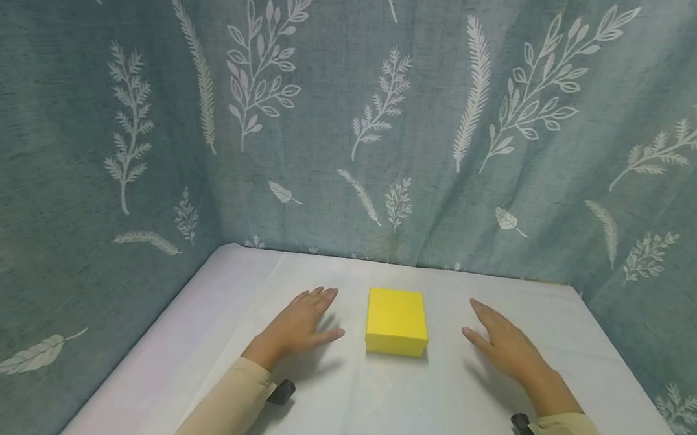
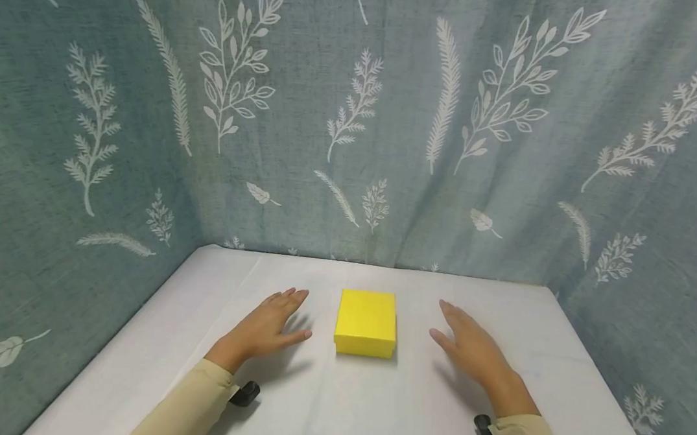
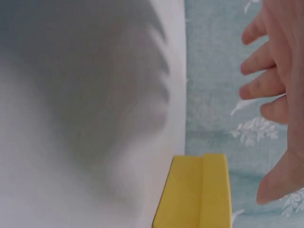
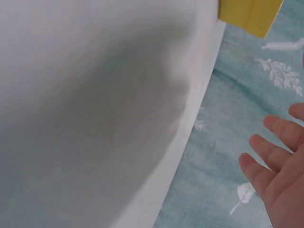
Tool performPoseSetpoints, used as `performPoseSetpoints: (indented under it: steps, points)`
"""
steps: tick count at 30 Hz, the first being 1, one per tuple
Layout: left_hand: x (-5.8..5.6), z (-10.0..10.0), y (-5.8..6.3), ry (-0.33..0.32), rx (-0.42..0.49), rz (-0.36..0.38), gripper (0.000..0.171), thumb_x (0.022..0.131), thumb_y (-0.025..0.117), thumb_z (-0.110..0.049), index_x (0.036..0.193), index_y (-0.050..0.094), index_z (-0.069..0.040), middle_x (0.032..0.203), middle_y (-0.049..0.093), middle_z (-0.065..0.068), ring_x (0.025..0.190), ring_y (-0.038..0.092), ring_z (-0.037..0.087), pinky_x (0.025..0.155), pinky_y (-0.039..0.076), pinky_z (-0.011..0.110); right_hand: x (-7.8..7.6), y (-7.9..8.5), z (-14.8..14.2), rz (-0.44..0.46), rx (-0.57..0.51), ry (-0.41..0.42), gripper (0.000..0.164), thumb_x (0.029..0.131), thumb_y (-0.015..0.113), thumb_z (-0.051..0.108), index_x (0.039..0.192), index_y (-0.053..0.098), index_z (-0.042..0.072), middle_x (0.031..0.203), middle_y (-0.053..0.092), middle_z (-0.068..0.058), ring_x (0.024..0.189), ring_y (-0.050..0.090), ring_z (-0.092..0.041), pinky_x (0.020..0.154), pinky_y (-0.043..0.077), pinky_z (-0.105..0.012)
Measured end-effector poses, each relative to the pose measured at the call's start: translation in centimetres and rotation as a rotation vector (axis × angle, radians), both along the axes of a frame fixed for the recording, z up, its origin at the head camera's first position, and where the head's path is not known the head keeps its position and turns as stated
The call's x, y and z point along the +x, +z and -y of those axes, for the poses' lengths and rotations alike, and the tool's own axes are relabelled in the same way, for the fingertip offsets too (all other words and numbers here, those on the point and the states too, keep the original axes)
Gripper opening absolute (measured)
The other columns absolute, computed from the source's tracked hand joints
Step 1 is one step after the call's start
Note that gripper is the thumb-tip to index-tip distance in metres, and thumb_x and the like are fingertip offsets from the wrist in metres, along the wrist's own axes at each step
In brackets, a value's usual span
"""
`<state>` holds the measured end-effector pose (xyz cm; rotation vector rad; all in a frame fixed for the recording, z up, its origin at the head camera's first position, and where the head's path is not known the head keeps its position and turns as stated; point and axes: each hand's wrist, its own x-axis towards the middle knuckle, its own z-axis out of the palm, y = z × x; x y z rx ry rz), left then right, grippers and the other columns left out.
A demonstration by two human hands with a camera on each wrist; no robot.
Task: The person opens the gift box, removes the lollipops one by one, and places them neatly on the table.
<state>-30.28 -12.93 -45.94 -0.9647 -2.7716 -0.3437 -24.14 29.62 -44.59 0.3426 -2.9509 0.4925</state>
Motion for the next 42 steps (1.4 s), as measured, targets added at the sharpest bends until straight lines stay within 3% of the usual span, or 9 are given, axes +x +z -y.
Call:
performPoseSetpoints:
  steps: [7,16,21,27,32,39,42]
  points:
    - [-0.7,-2.1,-0.2,0.04,0.093,0.12,0.083,0.092,0.043,-0.069,0.149,0.039,-0.008,0.14,0.053,0.009,0.131,0.045,0.028,0.11,0.03,0.045,-1.1,-0.2,1.4,0.042,-0.088,-0.018,0.069,0.099,0.049,0.048,0.149,0.035,0.003,0.142,0.047,-0.021,0.13,0.041,-0.044,0.104,0.031,-0.06]
    - [-1.9,-5.3,-1.1,0.089,0.268,0.371,0.076,0.093,0.049,-0.064,0.143,0.048,-0.007,0.109,0.067,0.0,0.114,0.057,0.023,0.098,0.043,0.044,-2.0,-0.9,3.8,0.09,-0.256,-0.054,0.055,0.1,0.054,0.033,0.144,0.043,0.0,0.125,0.062,-0.015,0.114,0.058,-0.036,0.094,0.045,-0.053]
    - [-2.6,-6.4,-1.6,0.165,0.383,0.505,0.075,0.09,0.051,-0.066,0.14,0.052,-0.009,0.11,0.068,0.003,0.111,0.06,0.023,0.094,0.046,0.046,-2.6,-1.3,4.9,0.129,-0.368,-0.093,0.052,0.1,0.055,0.036,0.14,0.05,0.003,0.114,0.067,-0.01,0.106,0.062,-0.029,0.089,0.048,-0.05]
    - [-3.0,-7.3,-1.2,0.171,0.477,0.603,0.072,0.091,0.054,-0.062,0.135,0.056,-0.006,0.119,0.065,0.011,0.114,0.059,0.028,0.095,0.046,0.048,-3.4,-1.6,6.2,0.182,-0.516,-0.092,0.048,0.099,0.056,0.033,0.134,0.055,0.0,0.102,0.069,-0.006,0.086,0.065,-0.019,0.075,0.053,-0.039]
    - [-3.1,-7.6,-1.4,0.156,0.51,0.666,0.07,0.091,0.055,-0.061,0.131,0.06,-0.005,0.128,0.061,0.011,0.121,0.053,0.031,0.097,0.044,0.049,-3.8,-2.2,7.1,0.251,-0.588,-0.11,0.048,0.099,0.057,0.035,0.13,0.057,-0.001,0.106,0.069,-0.011,0.082,0.066,-0.019,0.068,0.054,-0.035]
    - [-3.4,-7.8,-1.4,0.168,0.589,0.747,0.064,0.093,0.056,-0.054,0.13,0.059,-0.002,0.101,0.068,0.002,0.108,0.06,0.025,0.098,0.042,0.051,-4.3,-2.2,8.0,0.302,-0.658,-0.116,0.052,0.099,0.057,0.035,0.13,0.056,-0.007,0.118,0.064,-0.019,0.084,0.067,-0.02,0.072,0.056,-0.035]
    - [-3.4,-8.2,-1.4,0.178,0.63,0.783,0.064,0.093,0.058,-0.053,0.13,0.059,-0.001,0.1,0.067,0.002,0.105,0.06,0.024,0.099,0.041,0.052,-4.5,-2.3,7.8,0.32,-0.688,-0.138,0.052,0.098,0.057,0.035,0.128,0.057,-0.008,0.116,0.065,-0.017,0.088,0.066,-0.021,0.074,0.056,-0.036]
